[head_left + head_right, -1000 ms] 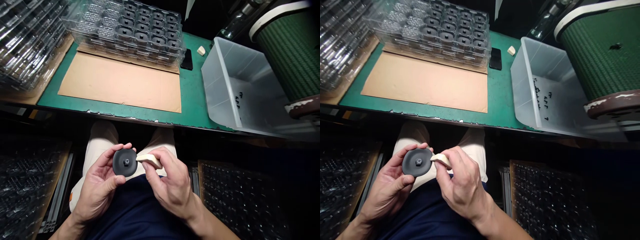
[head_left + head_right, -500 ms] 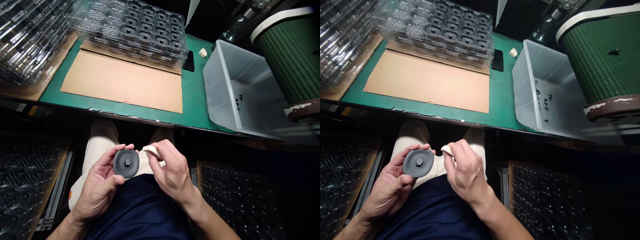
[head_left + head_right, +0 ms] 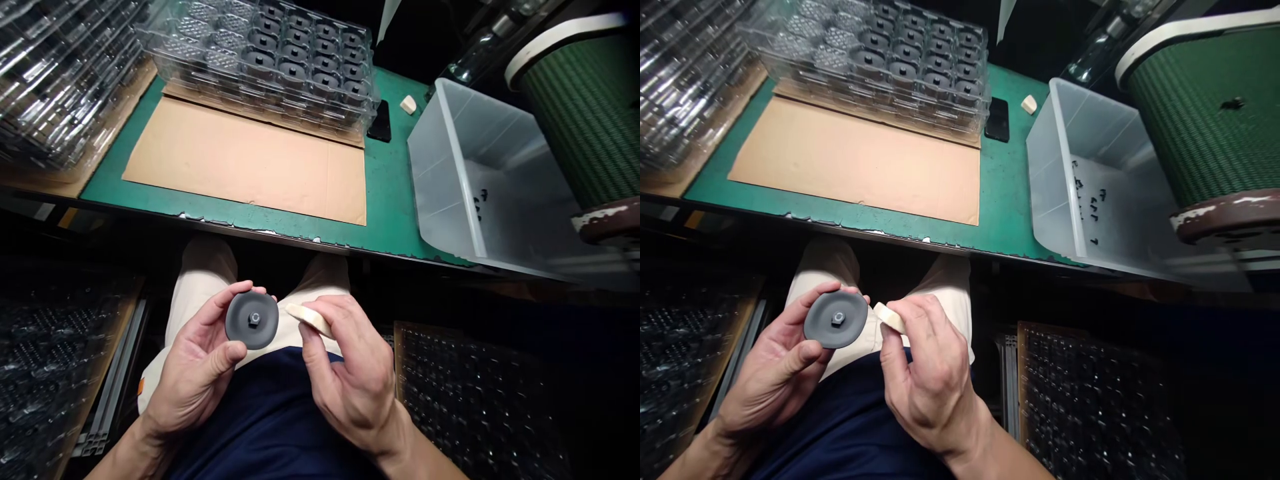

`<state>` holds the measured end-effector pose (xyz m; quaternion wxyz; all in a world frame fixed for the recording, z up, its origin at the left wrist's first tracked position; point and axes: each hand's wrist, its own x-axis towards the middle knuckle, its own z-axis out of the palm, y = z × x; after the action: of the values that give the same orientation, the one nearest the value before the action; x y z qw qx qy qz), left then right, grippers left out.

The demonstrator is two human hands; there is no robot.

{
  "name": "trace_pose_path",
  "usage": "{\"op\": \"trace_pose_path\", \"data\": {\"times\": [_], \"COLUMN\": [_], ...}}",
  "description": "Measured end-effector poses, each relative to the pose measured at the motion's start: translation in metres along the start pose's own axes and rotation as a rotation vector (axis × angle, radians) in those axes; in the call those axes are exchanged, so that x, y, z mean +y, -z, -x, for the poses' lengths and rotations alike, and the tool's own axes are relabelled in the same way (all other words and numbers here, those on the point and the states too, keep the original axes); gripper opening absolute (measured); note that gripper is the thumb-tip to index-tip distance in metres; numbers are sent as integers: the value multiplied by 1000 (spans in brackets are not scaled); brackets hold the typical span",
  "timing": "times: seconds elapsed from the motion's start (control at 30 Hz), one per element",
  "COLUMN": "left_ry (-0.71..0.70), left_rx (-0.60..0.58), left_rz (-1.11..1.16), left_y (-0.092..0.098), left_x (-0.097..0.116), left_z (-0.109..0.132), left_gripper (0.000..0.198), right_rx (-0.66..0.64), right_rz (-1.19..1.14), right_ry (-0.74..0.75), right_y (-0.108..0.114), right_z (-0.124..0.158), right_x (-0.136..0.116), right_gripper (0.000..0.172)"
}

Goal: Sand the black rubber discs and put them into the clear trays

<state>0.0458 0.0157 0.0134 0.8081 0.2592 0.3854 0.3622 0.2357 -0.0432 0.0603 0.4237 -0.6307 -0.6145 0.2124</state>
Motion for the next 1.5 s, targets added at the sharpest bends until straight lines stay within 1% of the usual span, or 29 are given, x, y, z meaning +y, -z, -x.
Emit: {"op": "trace_pose_path", "data": {"times": [0.03, 0.13, 0.17, 0.23, 0.27, 0.33, 0.37, 0.4, 0.5, 0.53, 0.6, 0.63, 0.67, 0.73, 0.77, 0.87, 0.93, 1.0, 1.07, 1.1, 1.2, 1.27, 1.33, 1.4, 1.43, 1.5], "left_ry": [8, 61, 89, 150, 178, 208, 218, 223, 242, 252, 262, 264, 263, 264, 266, 268, 283, 320, 341, 334, 281, 292, 339, 370, 371, 364], "left_rx": [2, 7, 12, 36, 50, 66, 56, 39, 11, 17, 37, 34, 26, 10, 17, 59, 4, -90, -121, -104, -27, -47, -131, -196, -198, -174], "left_rz": [3, 31, 45, 73, 89, 115, 119, 117, 107, 112, 126, 127, 124, 114, 112, 126, 119, 105, 105, 109, 117, 109, 90, 78, 76, 76], "left_y": [-1, -6, -6, -7, -7, -5, -5, -4, -2, -2, -2, -2, -2, -2, -2, -2, -1, -1, 0, 0, 2, 2, 3, 3, 3, 4], "left_x": [1, 3, 4, 5, 5, 3, 3, 2, 0, 0, 0, 0, 0, 1, 1, 3, 4, 4, 4, 4, 3, 2, 1, 0, 0, 1], "left_z": [0, 3, 3, 4, 3, 2, 1, 0, -3, -3, -4, -4, -5, -5, -5, -5, -5, -5, -5, -5, -6, -7, -7, -7, -7, -7], "left_gripper": [58, 56, 54, 48, 45, 42, 41, 40, 40, 40, 40, 39, 39, 39, 38, 36, 36, 36, 36, 36, 36, 36, 34, 33, 33, 34], "right_rx": [-36, -212, -223, -201, -219, -309, -337, -335, -257, -284, -380, -398, -384, -299, -284, -377, -363, -305, -291, -309, -353, -331, -301, -312, -322, -324], "right_rz": [-35, -171, -154, -73, -61, -97, -98, -67, 65, 52, -24, -39, -24, 40, 45, -50, -33, 43, 89, 96, 77, 75, 89, 96, 101, 135], "right_ry": [2, 8, 12, 2, -5, -2, 8, 19, 9, -1, -13, -13, -11, -10, -15, -18, 0, 45, 83, 82, 17, 2, 54, 131, 155, 151], "right_y": [0, 1, 1, 1, 2, 2, 2, 2, 3, 3, 4, 4, 4, 4, 4, 3, 3, 3, 3, 3, 3, 3, 2, 2, 3, 4], "right_z": [0, -1, -1, -2, -2, -2, -2, -3, -3, -3, -3, -3, -3, -2, -1, -1, -2, -4, -4, -4, -2, -1, -3, -5, -6, -7], "right_x": [-1, 1, 3, 8, 10, 14, 16, 17, 17, 17, 16, 15, 15, 14, 13, 12, 13, 17, 20, 20, 17, 15, 13, 13, 14, 15], "right_gripper": [29, 23, 22, 21, 21, 20, 20, 21, 21, 20, 17, 17, 18, 19, 19, 14, 16, 25, 30, 29, 15, 14, 22, 32, 34, 30]}}
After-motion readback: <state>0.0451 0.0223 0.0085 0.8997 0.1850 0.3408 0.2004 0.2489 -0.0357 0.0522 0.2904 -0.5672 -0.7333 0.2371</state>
